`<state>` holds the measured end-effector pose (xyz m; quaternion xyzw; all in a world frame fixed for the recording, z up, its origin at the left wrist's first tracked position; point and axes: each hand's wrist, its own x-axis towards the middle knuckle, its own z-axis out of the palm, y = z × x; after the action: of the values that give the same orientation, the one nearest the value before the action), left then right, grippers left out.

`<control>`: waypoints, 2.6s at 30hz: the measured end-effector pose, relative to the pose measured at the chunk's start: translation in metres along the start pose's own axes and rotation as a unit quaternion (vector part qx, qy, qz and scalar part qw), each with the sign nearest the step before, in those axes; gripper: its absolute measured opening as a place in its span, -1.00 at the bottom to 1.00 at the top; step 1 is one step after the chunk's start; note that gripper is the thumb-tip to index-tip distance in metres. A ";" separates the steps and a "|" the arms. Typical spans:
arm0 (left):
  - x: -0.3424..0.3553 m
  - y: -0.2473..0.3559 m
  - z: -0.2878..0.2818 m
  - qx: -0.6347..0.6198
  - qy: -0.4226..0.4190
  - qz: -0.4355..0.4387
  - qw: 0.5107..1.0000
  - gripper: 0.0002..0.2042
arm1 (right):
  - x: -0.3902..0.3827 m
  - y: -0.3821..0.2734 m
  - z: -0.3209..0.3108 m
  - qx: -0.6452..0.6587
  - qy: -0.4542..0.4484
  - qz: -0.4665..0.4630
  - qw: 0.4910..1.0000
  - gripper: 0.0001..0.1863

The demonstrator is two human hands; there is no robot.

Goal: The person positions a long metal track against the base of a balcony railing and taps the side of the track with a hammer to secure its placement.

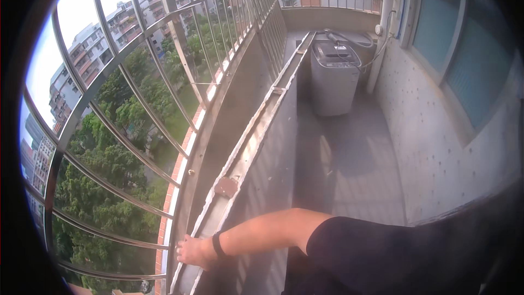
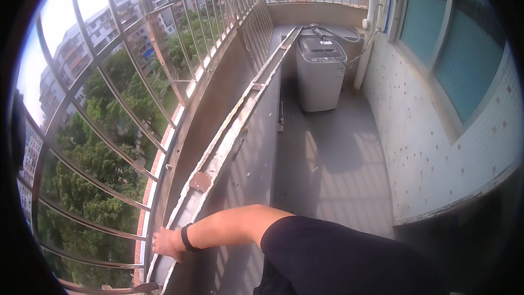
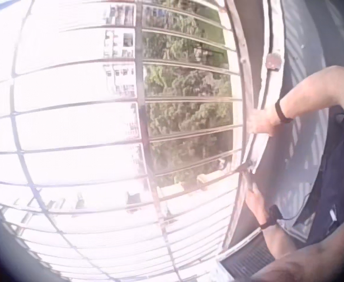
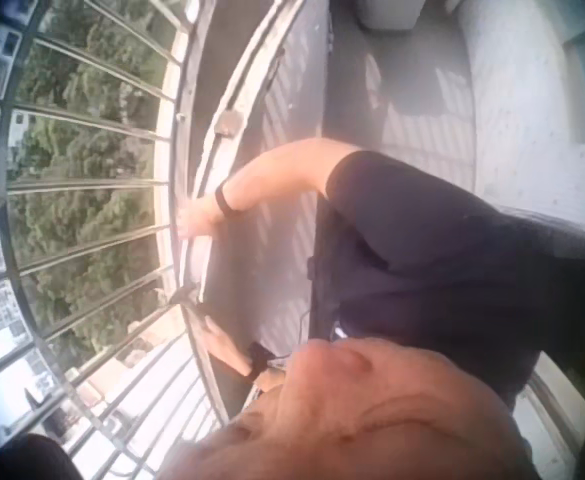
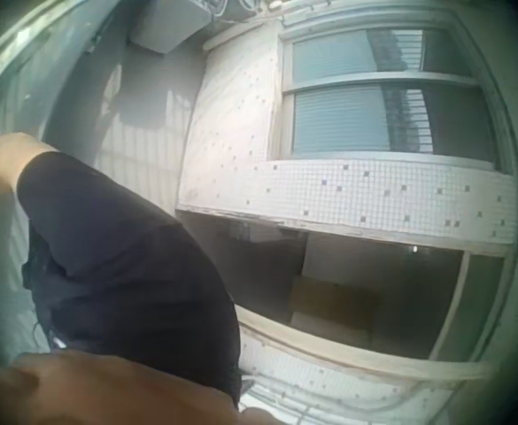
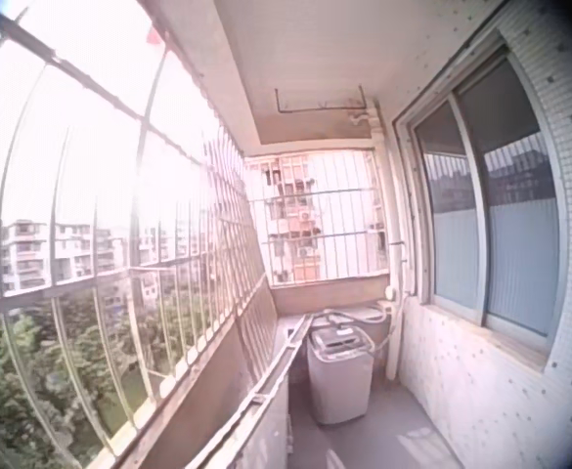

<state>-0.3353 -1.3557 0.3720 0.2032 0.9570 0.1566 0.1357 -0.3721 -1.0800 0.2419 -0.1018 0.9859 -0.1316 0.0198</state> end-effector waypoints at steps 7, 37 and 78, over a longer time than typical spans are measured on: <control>-0.032 -0.083 0.051 0.035 0.062 -0.078 0.994 -0.57 | -0.029 -0.025 0.036 0.066 -0.040 -0.059 0.995 -0.33; -0.255 -0.141 0.340 -0.264 0.109 -0.378 0.880 -0.78 | -0.160 -0.059 0.282 -0.115 -0.209 -0.081 0.968 -0.05; -0.198 -0.131 0.429 -0.233 0.267 -0.222 0.908 -0.73 | -0.161 -0.079 0.298 -0.171 -0.196 -0.004 0.965 0.03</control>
<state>-0.0675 -1.4505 -0.0274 -0.1017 0.9141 0.3892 -0.0503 -0.1796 -1.1979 -0.0226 -0.1314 0.9701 0.0614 0.1948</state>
